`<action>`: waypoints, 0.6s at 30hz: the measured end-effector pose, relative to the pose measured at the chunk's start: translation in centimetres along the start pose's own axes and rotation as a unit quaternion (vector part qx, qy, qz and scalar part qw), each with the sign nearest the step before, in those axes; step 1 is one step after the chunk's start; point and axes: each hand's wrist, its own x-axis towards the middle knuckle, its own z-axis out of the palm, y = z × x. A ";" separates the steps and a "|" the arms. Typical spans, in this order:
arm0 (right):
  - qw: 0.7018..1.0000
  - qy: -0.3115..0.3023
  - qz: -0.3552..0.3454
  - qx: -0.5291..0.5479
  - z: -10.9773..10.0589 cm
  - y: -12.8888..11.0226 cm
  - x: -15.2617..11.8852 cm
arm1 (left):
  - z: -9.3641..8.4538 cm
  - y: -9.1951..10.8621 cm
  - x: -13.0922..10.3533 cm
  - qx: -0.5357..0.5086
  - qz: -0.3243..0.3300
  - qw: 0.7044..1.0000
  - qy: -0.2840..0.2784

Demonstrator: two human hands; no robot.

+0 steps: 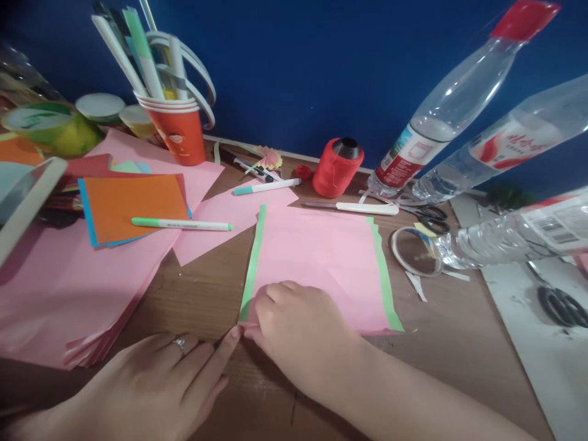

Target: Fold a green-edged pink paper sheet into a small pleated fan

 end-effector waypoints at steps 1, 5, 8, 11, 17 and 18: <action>1.000 -0.001 0.008 -0.002 -0.2 0.1 -0.1 | 0.0 0.0 0.0 0.000 0.001 1.000 -0.008; 0.999 -0.014 0.030 0.008 -0.8 0.7 -0.5 | 0.0 -0.2 0.0 0.000 0.014 1.000 -0.024; 0.999 -0.026 0.035 0.029 -0.9 1.0 -0.5 | -0.1 -0.3 0.0 0.005 0.019 1.000 -0.019; 0.998 -0.029 0.031 0.042 -0.9 1.1 -0.4 | -0.1 -0.3 -0.1 0.005 0.015 1.000 -0.017; 0.997 -0.030 0.055 0.050 -1.0 1.0 -0.3 | 0.1 -0.6 0.5 -0.007 -0.001 0.999 0.045; 0.997 -0.032 0.056 0.045 -1.1 1.0 -0.3 | 0.1 -0.6 0.6 -0.018 -0.004 0.999 0.051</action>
